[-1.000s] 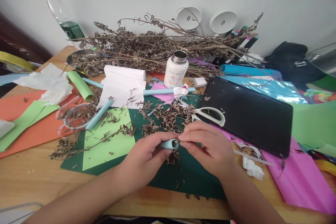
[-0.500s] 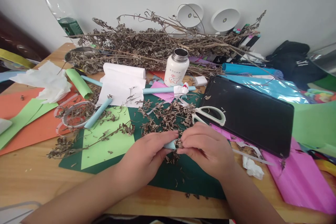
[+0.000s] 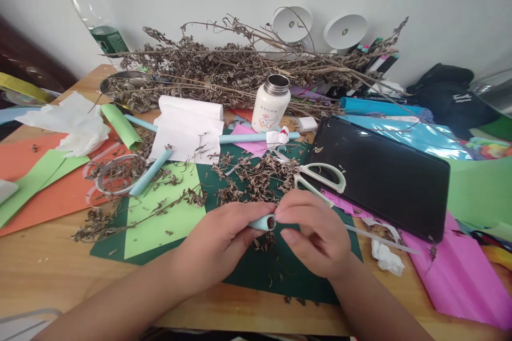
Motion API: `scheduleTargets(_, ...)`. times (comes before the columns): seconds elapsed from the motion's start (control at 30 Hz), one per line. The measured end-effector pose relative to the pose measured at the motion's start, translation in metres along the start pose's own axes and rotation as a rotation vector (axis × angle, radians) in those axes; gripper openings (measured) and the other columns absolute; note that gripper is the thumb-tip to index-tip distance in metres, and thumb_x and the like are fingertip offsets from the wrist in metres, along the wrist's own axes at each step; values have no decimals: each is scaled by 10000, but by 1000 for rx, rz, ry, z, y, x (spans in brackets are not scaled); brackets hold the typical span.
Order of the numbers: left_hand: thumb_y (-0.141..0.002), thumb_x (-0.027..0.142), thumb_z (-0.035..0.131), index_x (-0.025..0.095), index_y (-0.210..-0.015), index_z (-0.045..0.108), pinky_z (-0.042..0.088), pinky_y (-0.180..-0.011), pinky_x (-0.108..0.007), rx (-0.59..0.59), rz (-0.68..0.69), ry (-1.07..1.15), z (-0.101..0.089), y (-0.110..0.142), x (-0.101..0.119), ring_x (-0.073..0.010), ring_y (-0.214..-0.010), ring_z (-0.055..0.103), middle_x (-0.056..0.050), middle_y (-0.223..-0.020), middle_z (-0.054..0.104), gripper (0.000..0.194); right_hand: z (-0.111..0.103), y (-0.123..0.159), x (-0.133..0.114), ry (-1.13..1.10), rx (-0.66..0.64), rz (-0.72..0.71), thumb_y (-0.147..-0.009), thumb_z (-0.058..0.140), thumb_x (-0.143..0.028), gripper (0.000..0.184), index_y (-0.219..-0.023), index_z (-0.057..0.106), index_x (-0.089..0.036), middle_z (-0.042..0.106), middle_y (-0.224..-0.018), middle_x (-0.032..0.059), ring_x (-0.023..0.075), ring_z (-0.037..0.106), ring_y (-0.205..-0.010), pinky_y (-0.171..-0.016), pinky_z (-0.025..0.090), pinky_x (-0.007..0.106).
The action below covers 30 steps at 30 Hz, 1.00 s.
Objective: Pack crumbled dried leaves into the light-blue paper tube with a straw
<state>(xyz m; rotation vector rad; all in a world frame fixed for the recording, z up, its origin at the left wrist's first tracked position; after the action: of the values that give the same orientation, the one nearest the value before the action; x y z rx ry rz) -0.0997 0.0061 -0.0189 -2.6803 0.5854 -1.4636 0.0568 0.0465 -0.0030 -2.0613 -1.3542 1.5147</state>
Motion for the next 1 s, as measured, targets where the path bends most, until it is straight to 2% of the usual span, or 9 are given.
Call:
scheduleTargets(0.17,-784,127,450,271,-1100,506,470,-735,-263,-2,-12,5,0,-1,0,-163,-833,591,-21,-953,623,352,-2,-3,-2,113,18,-51,-717,471,-107,165,-849,524,-190,540,-788,55,139,530,-705,-613,458,294)
scheduleTargets(0.3,-785,102,433,251,-1113,492,452,-776,-256,17,96,-41,0,0,-3,-152,-871,578,-28,-1001,612,365,-1,-3,-2,341,-202,-97,-750,456,-201,127,-817,560,-173,532,-632,23,118,470,-547,-505,371,265)
scheduleTargets(0.4,-776,62,416,224,-1118,477,438,-798,-245,61,148,-129,-1,1,-8,-142,-906,559,-39,-1025,600,384,0,0,-3,480,-413,30,-779,435,-239,204,-933,564,-200,502,-508,-25,104,419,-450,-436,270,251)
scheduleTargets(0.5,-766,39,401,197,-1103,480,434,-804,-243,61,176,-202,-2,0,-10,-142,-921,552,-51,-1026,597,380,-1,3,-5,492,-502,160,-779,443,-231,288,-1059,511,-238,552,-545,-33,104,464,-476,-451,288,244)
scheduleTargets(0.57,-774,50,395,194,-1105,474,438,-798,-238,23,203,-203,-3,-2,-6,-140,-919,555,-50,-1030,597,369,-3,3,-7,364,-424,151,-774,436,-191,263,-1018,526,-226,556,-566,-25,99,468,-486,-452,315,232)
scheduleTargets(0.67,-801,100,382,205,-1103,469,440,-805,-253,-3,194,-226,-5,-6,0,-151,-940,554,-44,-1047,592,331,-12,4,-6,51,-101,87,-785,395,-150,240,-971,532,-216,529,-586,-11,96,467,-506,-452,358,221)
scheduleTargets(0.77,-811,128,379,211,-1078,468,441,-804,-268,69,115,-333,-10,-9,-2,-162,-948,553,-43,-1050,592,293,-18,6,6,-78,157,201,-807,389,-193,231,-999,512,-228,494,-599,-12,97,446,-507,-448,359,229)
scheduleTargets(0.87,-799,91,365,191,-1050,453,426,-820,-295,155,134,-416,-17,-12,-9,-168,-963,531,-62,-1047,580,284,-6,6,18,285,-92,310,-781,472,-289,208,-962,541,-213,555,-707,18,133,495,-625,-569,367,292)
scheduleTargets(1.0,-774,43,365,170,-978,462,384,-861,-343,217,212,-468,-26,-15,-15,-183,-991,482,-81,-1007,560,259,22,9,27,662,-513,340,-694,533,-485,450,-1069,510,-237,569,-949,68,238,486,-843,-698,290,385)
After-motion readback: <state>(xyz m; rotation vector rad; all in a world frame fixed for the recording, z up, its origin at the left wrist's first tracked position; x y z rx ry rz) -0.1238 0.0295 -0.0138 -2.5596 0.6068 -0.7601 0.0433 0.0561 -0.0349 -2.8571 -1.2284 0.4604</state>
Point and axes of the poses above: each hand's wrist, its own y-axis away from the middle knuckle, its own z-axis out of the palm, x = y × z, the point moved 2 cm from there along -y, towards the middle knuckle
